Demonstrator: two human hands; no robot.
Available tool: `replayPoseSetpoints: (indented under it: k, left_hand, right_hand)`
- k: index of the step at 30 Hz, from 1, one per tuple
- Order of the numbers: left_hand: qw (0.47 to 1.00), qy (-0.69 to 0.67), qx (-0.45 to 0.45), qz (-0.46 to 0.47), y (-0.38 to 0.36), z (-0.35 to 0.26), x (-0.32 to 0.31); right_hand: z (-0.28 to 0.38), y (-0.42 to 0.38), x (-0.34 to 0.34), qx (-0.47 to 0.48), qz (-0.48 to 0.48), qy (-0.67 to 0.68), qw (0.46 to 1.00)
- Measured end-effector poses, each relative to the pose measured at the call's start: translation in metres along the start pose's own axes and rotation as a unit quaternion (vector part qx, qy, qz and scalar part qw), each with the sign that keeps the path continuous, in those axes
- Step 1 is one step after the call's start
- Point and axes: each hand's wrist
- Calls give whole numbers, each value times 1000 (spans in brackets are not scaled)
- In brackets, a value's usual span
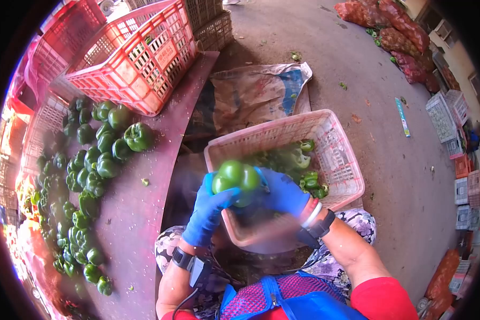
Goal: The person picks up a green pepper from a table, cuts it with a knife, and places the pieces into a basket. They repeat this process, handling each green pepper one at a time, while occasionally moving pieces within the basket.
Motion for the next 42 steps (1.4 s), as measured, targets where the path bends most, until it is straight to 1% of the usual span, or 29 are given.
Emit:
replayPoseSetpoints:
  k: [2,3,5,6,7,8,9,10,11,12,15,18,20,21,23,25,27,28,29,31,32,33,35,36,38,39,40,41,42]
  left_hand:
    - [991,-121,-50,15,9,4,10]
    - [983,-183,-3,32,-7,-26,12]
    - [986,-168,12,-6,-8,-41,23]
    - [998,-55,-20,19,-7,-46,25]
    - [1000,-7,-29,-10,-11,-47,17]
    - [1000,12,-14,-7,-12,-39,10]
    - [1000,30,0,1,-11,-31,1]
    - [995,98,10,15,-12,-27,-10]
    - [992,126,5,25,-12,-25,-20]
    - [991,130,0,36,-10,-22,-22]
    - [991,101,-22,89,-6,-21,-28]
    - [990,37,-20,137,-3,-26,-30]
    - [989,-1,5,148,0,-25,-22]
    - [987,-57,7,153,4,-24,-21]
    - [976,-132,28,169,7,-31,-20]
    - [971,-167,-2,170,6,-34,-24]
    - [962,-203,-42,177,8,-32,-20]
    - [967,-192,-86,144,13,-28,-16]
    - [956,-231,-112,140,20,-30,-5]
    - [961,-238,-110,84,22,-43,2]
    - [965,-225,-118,64,24,-41,3]
    - [963,-222,-110,100,24,-43,5]
    - [961,-210,-89,159,26,-33,5]
    - [958,-202,-64,192,23,-38,0]
    - [958,-208,-44,193,27,-23,-5]
    - [952,-233,-22,196,27,-21,-13]
    - [951,-235,4,201,25,-22,-18]
    - [945,-229,52,226,23,-27,-21]
    - [960,-190,26,203,24,-24,-24]
  right_hand:
    - [-16,-1,-3,-16,-11,-22,1000]
    - [-18,-9,-3,-60,-5,-12,998]
    - [-30,-9,-3,-148,7,-9,989]
    - [-15,-7,1,-110,0,84,990]
    - [1,-1,4,-66,-9,178,982]
    - [15,2,7,-29,-16,272,962]
    - [17,5,9,20,-3,240,970]
    - [18,8,11,70,7,208,976]
    - [18,10,14,121,16,173,977]
    - [17,9,15,119,23,197,973]
    - [23,5,26,39,109,261,958]
    - [24,-5,24,6,75,340,938]
    - [23,-7,28,-24,83,459,884]
    - [22,-7,30,-39,84,516,852]
    - [18,-7,32,-46,76,588,804]
    - [25,-7,39,-60,92,658,745]
    - [15,-10,42,-10,120,740,661]
    - [9,-11,49,19,123,748,652]
    - [5,-11,54,54,144,774,614]
    - [13,-19,78,-40,74,711,699]
    - [6,-18,86,-69,77,614,782]
    - [19,-16,105,-165,91,284,940]
    - [21,-12,97,-171,74,306,933]
    - [23,-12,88,-176,61,318,929]
    - [31,-9,70,-186,38,339,921]
    - [41,-6,58,-156,49,398,903]
    - [37,-3,45,-157,72,422,890]
    - [35,-1,42,-158,88,432,884]
    - [33,0,39,-158,105,441,877]
Point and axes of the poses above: each hand's wrist, its own y-axis towards the middle knuckle, its own x-axis out of the back of the hand, z = x × y, and after that the axes turned 2 degrees about y, right-handed
